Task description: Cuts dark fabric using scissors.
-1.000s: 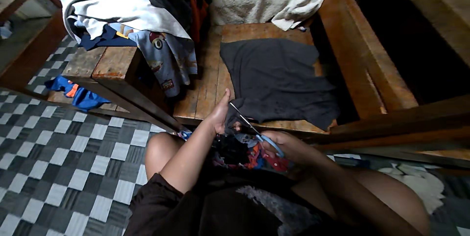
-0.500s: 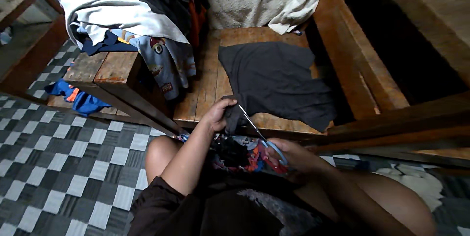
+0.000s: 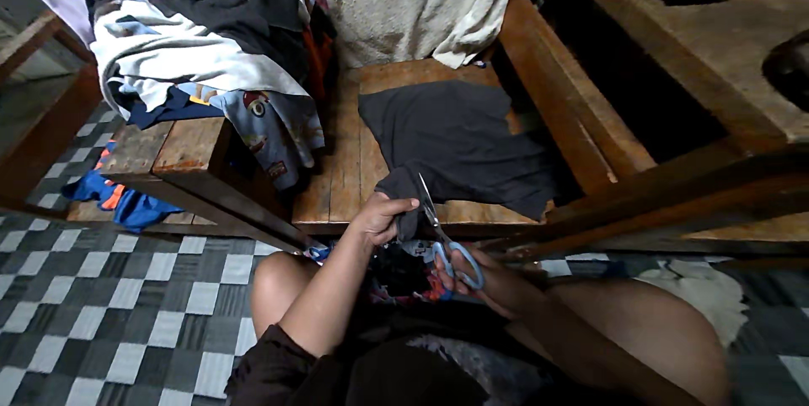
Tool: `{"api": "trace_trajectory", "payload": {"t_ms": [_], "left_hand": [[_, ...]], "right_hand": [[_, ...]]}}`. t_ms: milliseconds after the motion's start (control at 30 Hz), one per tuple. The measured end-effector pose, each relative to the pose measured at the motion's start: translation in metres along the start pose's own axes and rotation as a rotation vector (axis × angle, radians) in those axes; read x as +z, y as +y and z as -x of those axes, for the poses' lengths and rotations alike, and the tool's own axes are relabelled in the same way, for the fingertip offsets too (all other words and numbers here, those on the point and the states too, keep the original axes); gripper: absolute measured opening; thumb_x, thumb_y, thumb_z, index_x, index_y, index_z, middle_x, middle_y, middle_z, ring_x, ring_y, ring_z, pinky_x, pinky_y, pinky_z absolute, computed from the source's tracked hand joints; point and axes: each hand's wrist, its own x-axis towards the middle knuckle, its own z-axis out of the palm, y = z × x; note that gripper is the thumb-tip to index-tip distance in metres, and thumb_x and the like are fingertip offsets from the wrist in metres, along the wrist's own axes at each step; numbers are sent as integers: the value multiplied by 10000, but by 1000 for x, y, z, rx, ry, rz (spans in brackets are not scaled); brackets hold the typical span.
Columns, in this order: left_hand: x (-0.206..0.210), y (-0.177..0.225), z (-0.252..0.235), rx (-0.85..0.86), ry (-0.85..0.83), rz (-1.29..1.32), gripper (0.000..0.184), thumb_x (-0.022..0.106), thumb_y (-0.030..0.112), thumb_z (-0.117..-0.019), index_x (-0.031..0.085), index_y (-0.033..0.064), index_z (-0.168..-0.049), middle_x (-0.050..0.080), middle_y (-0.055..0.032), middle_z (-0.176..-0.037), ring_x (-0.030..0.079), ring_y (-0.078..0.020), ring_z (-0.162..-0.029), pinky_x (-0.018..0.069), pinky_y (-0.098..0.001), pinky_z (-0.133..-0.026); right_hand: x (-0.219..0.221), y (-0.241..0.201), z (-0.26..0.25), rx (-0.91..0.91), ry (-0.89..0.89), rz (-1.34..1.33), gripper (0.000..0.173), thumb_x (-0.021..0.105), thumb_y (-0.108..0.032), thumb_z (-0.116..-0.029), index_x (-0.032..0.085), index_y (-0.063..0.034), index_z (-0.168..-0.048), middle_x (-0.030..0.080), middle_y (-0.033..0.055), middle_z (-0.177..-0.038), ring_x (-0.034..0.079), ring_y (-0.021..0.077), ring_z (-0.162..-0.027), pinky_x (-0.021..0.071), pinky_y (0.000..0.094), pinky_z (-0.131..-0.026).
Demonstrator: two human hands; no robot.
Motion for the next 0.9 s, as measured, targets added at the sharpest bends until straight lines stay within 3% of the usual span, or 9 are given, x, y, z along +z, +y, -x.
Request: {"api": "trace_trajectory", "payload": {"t_ms": [367,500,667,900], "left_hand": [[4,-1,-1,-3,-39,-65,264,559,-124,-872,542,35,-1083,710,-35,-902,702,-115,-827,597,-296,-790],[6,0,-2,-12,-13,-70,257,549,-128,-881,540,36,-1079,705,-36,-892,699,-114,-818,597,-296,-782],[5,0,-3,-21,-12,-85,258,555,-127,-884,539,26,-1090,706,-44,-904,701,-121,-825,598,-302,-789],[2,5,-1,-35,-88,-270,284,607,-133,-845,566,15,-1083,716,-17,-914,698,-85,-845,590,-278,-814]], "right_hand": [[7,-1,-7,-28,53,31,394,496,-534,-1007,554,-144,-1006,569,-105,-737,530,-15,-615,442,127,-585],[12,-5,-6,-8,105,32,276,431,-377,-1045,552,-135,-989,559,-111,-704,511,-27,-584,425,118,-561],[14,-8,-5,-14,174,39,213,440,-296,-1051,551,-133,-972,546,-122,-678,490,-42,-545,401,105,-514],[9,-9,-5,-3,171,37,263,463,-355,-1035,568,-121,-978,567,-103,-683,510,-25,-554,418,123,-522]]}}
